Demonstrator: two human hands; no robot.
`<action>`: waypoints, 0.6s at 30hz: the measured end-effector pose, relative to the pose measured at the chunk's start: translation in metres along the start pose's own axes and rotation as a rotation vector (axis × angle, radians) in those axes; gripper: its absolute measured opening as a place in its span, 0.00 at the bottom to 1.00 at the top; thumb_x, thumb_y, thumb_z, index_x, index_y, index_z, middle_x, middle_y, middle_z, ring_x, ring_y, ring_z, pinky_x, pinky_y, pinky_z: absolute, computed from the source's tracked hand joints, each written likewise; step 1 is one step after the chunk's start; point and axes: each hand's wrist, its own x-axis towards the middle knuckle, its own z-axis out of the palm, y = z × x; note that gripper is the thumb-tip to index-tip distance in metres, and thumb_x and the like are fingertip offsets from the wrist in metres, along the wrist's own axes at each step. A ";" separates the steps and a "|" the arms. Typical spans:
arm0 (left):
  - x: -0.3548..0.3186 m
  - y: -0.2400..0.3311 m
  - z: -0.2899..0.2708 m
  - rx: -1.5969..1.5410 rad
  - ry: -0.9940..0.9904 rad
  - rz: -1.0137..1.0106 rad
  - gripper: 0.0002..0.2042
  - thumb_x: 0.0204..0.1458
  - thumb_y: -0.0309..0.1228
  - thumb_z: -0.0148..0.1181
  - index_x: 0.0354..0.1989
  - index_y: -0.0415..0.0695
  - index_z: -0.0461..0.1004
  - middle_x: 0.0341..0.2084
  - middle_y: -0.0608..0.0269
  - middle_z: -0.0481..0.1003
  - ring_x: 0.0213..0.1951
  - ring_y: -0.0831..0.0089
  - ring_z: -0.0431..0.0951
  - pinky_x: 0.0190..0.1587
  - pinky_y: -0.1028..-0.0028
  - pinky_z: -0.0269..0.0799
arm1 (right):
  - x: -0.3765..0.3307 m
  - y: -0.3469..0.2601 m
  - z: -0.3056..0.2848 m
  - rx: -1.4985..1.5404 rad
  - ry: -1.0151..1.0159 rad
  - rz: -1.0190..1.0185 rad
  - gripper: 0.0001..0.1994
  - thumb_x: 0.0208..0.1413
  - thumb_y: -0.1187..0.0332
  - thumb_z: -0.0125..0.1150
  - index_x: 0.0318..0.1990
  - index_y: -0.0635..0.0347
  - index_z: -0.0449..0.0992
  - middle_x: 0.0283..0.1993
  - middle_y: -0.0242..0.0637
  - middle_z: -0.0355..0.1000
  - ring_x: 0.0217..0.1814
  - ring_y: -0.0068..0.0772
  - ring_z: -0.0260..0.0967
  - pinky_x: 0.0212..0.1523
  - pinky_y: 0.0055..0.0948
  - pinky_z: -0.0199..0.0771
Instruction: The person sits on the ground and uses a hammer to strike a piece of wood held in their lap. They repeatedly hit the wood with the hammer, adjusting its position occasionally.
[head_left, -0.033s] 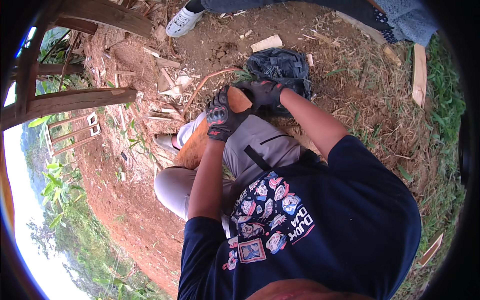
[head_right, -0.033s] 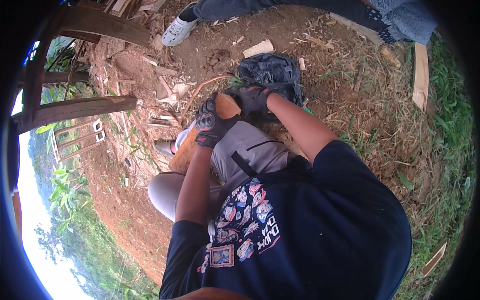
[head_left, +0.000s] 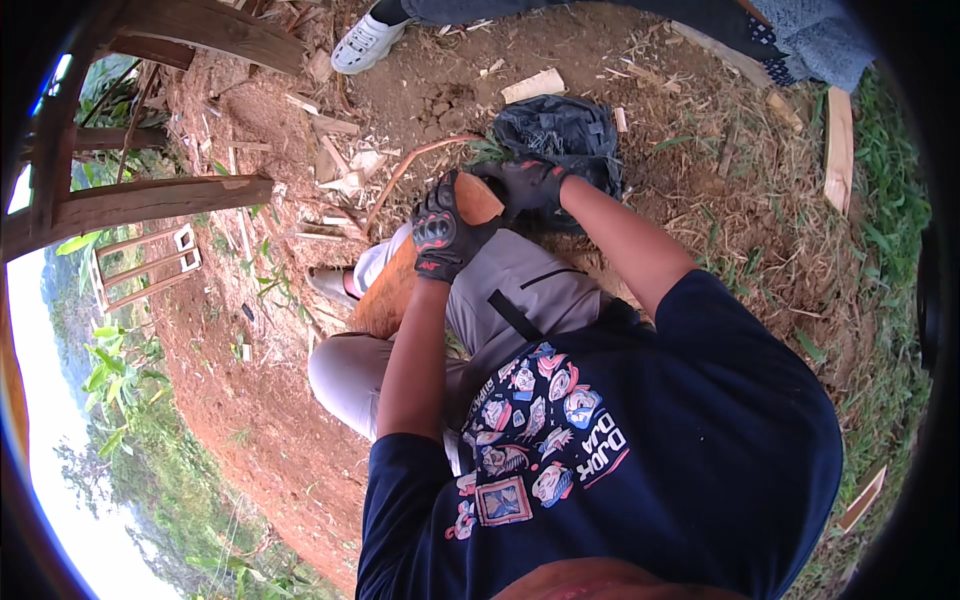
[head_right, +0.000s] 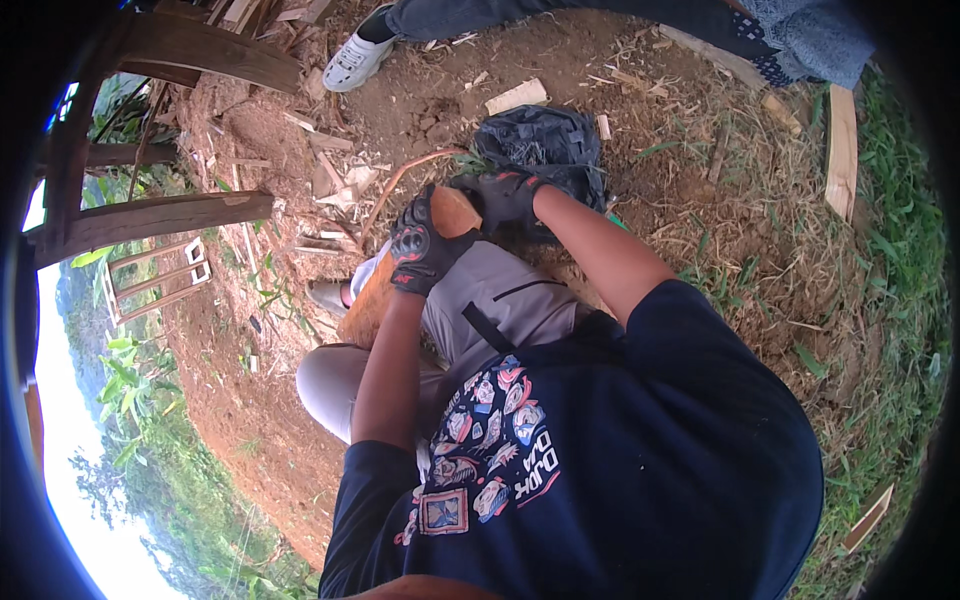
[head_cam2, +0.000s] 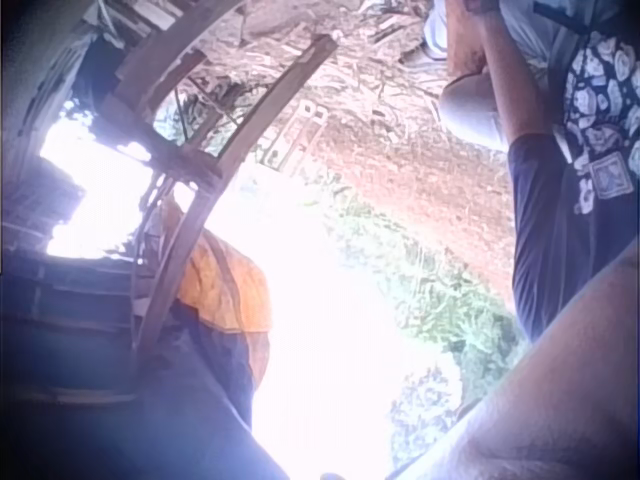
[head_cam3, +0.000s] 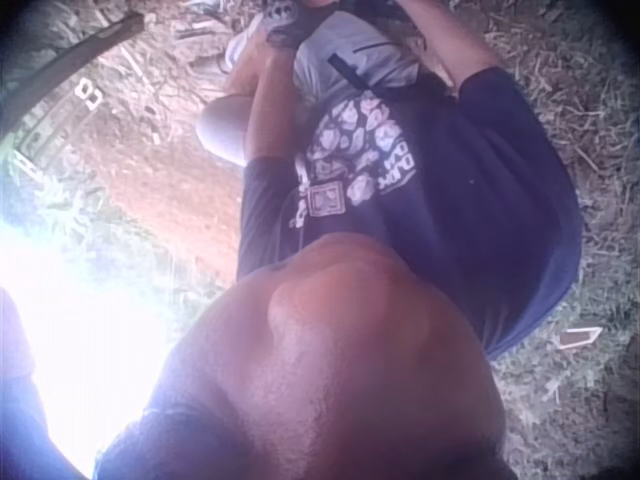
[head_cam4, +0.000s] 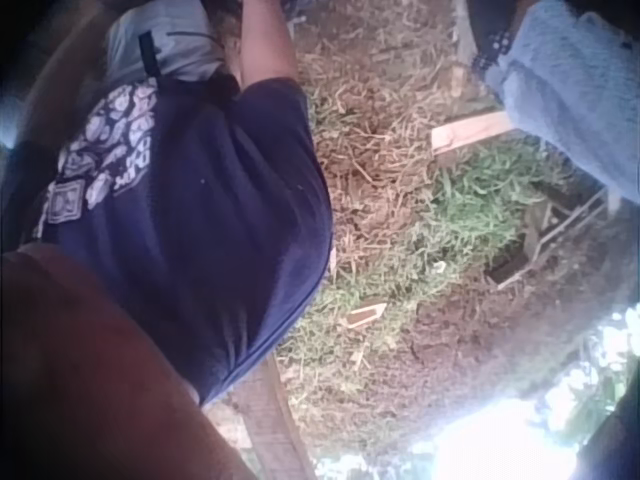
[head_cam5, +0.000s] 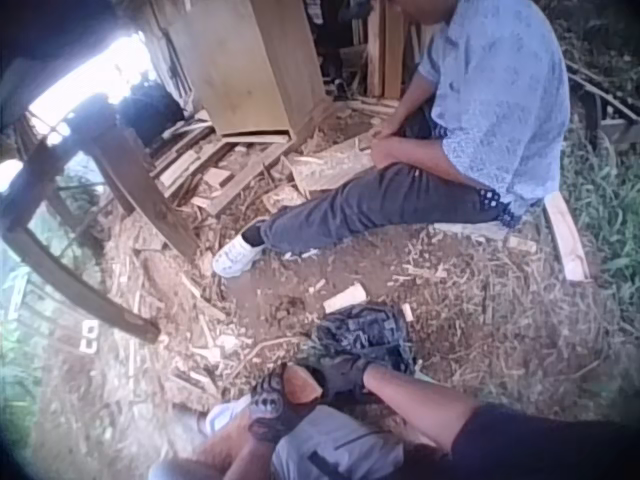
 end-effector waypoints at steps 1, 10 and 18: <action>-0.001 -0.001 0.000 -0.006 0.008 0.006 0.58 0.38 0.59 0.84 0.76 0.38 0.64 0.65 0.42 0.75 0.66 0.43 0.77 0.68 0.50 0.73 | 0.000 0.000 0.001 0.005 0.004 -0.010 0.61 0.32 0.56 0.89 0.79 0.53 0.61 0.72 0.51 0.75 0.73 0.54 0.74 0.72 0.46 0.74; 0.002 0.010 -0.008 -0.108 0.007 -0.003 0.57 0.39 0.56 0.85 0.75 0.37 0.65 0.65 0.40 0.75 0.66 0.44 0.77 0.68 0.51 0.73 | 0.000 0.007 0.002 0.002 0.022 -0.057 0.59 0.34 0.60 0.88 0.79 0.51 0.61 0.73 0.51 0.74 0.74 0.54 0.73 0.73 0.46 0.73; 0.001 0.004 -0.007 -0.045 -0.015 0.015 0.60 0.37 0.57 0.85 0.76 0.36 0.63 0.66 0.41 0.74 0.67 0.43 0.75 0.69 0.51 0.72 | 0.000 0.007 0.007 0.029 0.024 -0.025 0.58 0.37 0.60 0.87 0.79 0.49 0.61 0.70 0.50 0.76 0.72 0.54 0.75 0.71 0.47 0.75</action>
